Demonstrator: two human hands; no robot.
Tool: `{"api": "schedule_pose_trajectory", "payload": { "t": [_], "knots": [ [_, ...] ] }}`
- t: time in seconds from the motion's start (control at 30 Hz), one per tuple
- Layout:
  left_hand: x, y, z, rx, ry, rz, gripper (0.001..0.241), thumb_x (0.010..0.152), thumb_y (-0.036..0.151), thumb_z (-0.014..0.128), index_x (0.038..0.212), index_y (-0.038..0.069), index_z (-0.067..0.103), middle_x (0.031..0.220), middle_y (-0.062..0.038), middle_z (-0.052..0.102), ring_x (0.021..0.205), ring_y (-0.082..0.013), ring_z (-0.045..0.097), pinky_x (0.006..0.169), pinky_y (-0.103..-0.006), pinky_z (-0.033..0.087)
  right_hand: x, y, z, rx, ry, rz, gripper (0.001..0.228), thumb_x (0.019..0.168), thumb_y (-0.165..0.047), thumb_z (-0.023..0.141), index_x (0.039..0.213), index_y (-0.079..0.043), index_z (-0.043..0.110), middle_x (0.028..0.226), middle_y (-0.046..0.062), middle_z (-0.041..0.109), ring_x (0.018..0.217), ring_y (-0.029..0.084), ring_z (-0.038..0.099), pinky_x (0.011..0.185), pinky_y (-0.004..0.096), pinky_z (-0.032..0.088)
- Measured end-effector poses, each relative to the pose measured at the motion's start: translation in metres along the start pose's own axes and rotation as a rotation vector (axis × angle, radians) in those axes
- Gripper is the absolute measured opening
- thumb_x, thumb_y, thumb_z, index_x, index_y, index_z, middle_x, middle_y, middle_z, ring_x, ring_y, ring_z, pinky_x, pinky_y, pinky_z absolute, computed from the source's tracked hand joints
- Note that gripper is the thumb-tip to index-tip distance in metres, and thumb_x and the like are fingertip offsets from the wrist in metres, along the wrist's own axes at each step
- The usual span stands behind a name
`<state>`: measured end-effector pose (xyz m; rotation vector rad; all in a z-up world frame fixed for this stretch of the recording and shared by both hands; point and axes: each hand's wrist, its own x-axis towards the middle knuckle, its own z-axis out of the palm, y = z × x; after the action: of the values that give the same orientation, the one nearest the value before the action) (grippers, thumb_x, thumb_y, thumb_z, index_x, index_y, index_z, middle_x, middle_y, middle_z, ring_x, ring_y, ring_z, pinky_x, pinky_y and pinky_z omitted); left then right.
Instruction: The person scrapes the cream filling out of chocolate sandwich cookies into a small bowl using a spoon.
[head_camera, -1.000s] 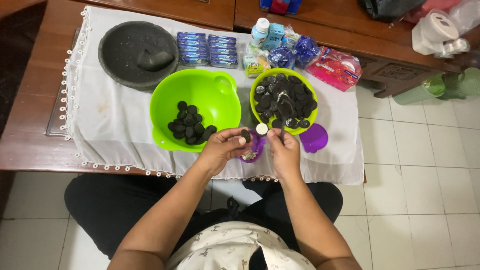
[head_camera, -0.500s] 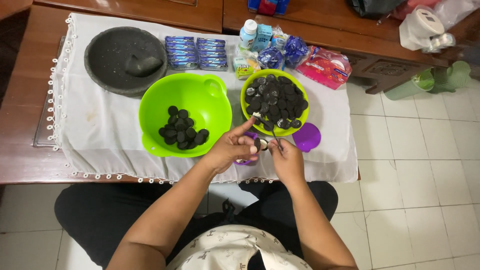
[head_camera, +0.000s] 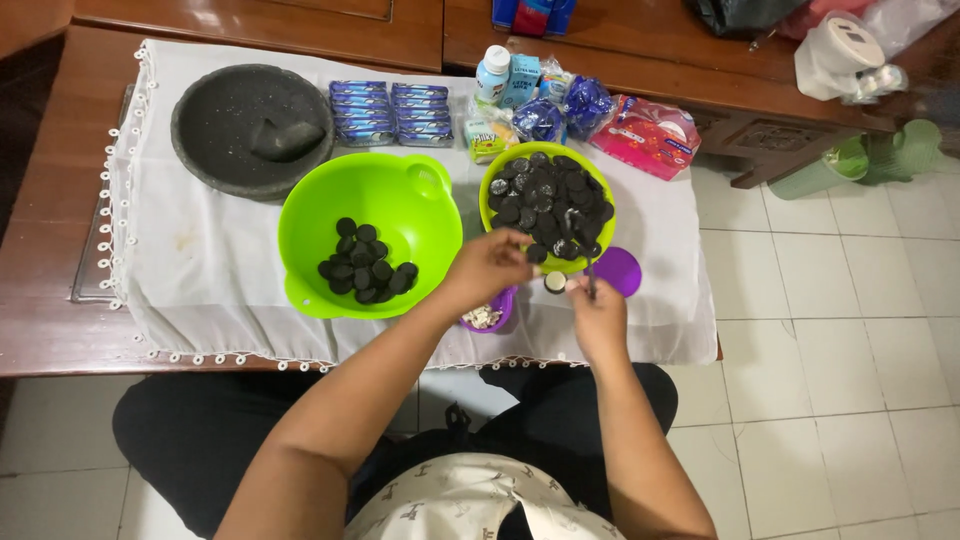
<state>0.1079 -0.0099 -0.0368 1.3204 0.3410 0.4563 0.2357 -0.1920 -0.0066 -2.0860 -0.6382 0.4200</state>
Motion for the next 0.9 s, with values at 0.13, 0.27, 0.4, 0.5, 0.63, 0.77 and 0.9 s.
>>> {"api": "schedule_pose_trajectory", "payload": {
  "t": [0.13, 0.27, 0.4, 0.5, 0.63, 0.77, 0.9],
  "knots": [
    [0.037, 0.052, 0.015, 0.669, 0.145, 0.130, 0.046, 0.080, 0.015, 0.085, 0.122, 0.007, 0.070, 0.098, -0.012, 0.074, 0.090, -0.0290, 0.073, 0.081, -0.0371, 0.057, 0.016, 0.007, -0.016, 0.374, 0.039, 0.022, 0.014, 0.100, -0.017, 0.073, 0.100, -0.003, 0.072, 0.081, -0.006, 0.065, 0.073, 0.006, 0.056, 0.067, 0.025, 0.047],
    [0.048, 0.058, 0.021, 0.812, 0.201, 0.564, 0.055, 0.074, 0.013, 0.086, 0.125, 0.005, 0.068, 0.116, -0.016, 0.072, 0.103, -0.0369, 0.068, 0.092, -0.0390, 0.053, 0.017, -0.019, -0.032, 0.766, -0.021, 0.394, 0.009, 0.096, -0.016, 0.071, 0.100, -0.010, 0.067, 0.066, -0.006, 0.047, 0.051, 0.007, 0.037, 0.045, 0.025, 0.025],
    [0.017, 0.035, 0.017, -0.102, -0.120, -0.018, 0.050, 0.087, 0.008, 0.079, 0.134, 0.007, 0.064, 0.119, -0.005, 0.072, 0.106, -0.0145, 0.068, 0.095, -0.0288, 0.055, 0.010, -0.011, -0.019, 1.104, -0.258, 0.492, 0.011, 0.096, -0.017, 0.071, 0.094, -0.013, 0.061, 0.063, -0.008, 0.042, 0.049, 0.006, 0.034, 0.043, 0.024, 0.025],
    [-0.029, 0.030, 0.007, -0.229, -0.081, -0.039, 0.047, 0.090, 0.001, 0.077, 0.136, 0.005, 0.066, 0.113, -0.006, 0.073, 0.102, -0.0119, 0.067, 0.095, -0.0285, 0.056, -0.006, -0.037, 0.009, 1.141, -0.398, 0.524, 0.007, 0.096, -0.016, 0.068, 0.096, -0.013, 0.062, 0.062, -0.007, 0.041, 0.048, 0.006, 0.033, 0.044, 0.024, 0.024],
    [-0.069, 0.038, -0.014, -0.237, 0.024, 0.002, 0.046, 0.090, -0.003, 0.077, 0.134, 0.004, 0.067, 0.113, -0.005, 0.073, 0.102, -0.0120, 0.067, 0.095, -0.0285, 0.056, -0.029, -0.066, 0.032, 1.131, -0.528, 0.537, 0.008, 0.099, -0.017, 0.064, 0.100, -0.009, 0.063, 0.066, -0.007, 0.045, 0.049, 0.005, 0.033, 0.045, 0.023, 0.025],
    [-0.088, 0.037, -0.023, -0.339, 0.091, -0.013, 0.043, 0.089, -0.004, 0.076, 0.130, 0.001, 0.067, 0.117, -0.007, 0.073, 0.106, -0.0140, 0.068, 0.097, -0.0304, 0.056, -0.042, -0.071, 0.043, 1.068, -0.659, 0.522, 0.014, 0.100, -0.016, 0.061, 0.107, -0.005, 0.067, 0.066, -0.007, 0.044, 0.048, 0.004, 0.030, 0.045, 0.022, 0.025],
    [-0.091, 0.038, -0.035, -0.466, 0.269, 0.049, 0.036, 0.090, -0.005, 0.074, 0.125, -0.002, 0.067, 0.118, -0.011, 0.074, 0.107, -0.0182, 0.070, 0.098, -0.0328, 0.058, -0.060, -0.102, 0.035, 0.873, -0.524, 0.451, 0.030, 0.105, -0.031, 0.049, 0.107, -0.006, 0.066, 0.066, -0.006, 0.042, 0.053, 0.004, 0.035, 0.047, 0.020, 0.027]
  ]
}}
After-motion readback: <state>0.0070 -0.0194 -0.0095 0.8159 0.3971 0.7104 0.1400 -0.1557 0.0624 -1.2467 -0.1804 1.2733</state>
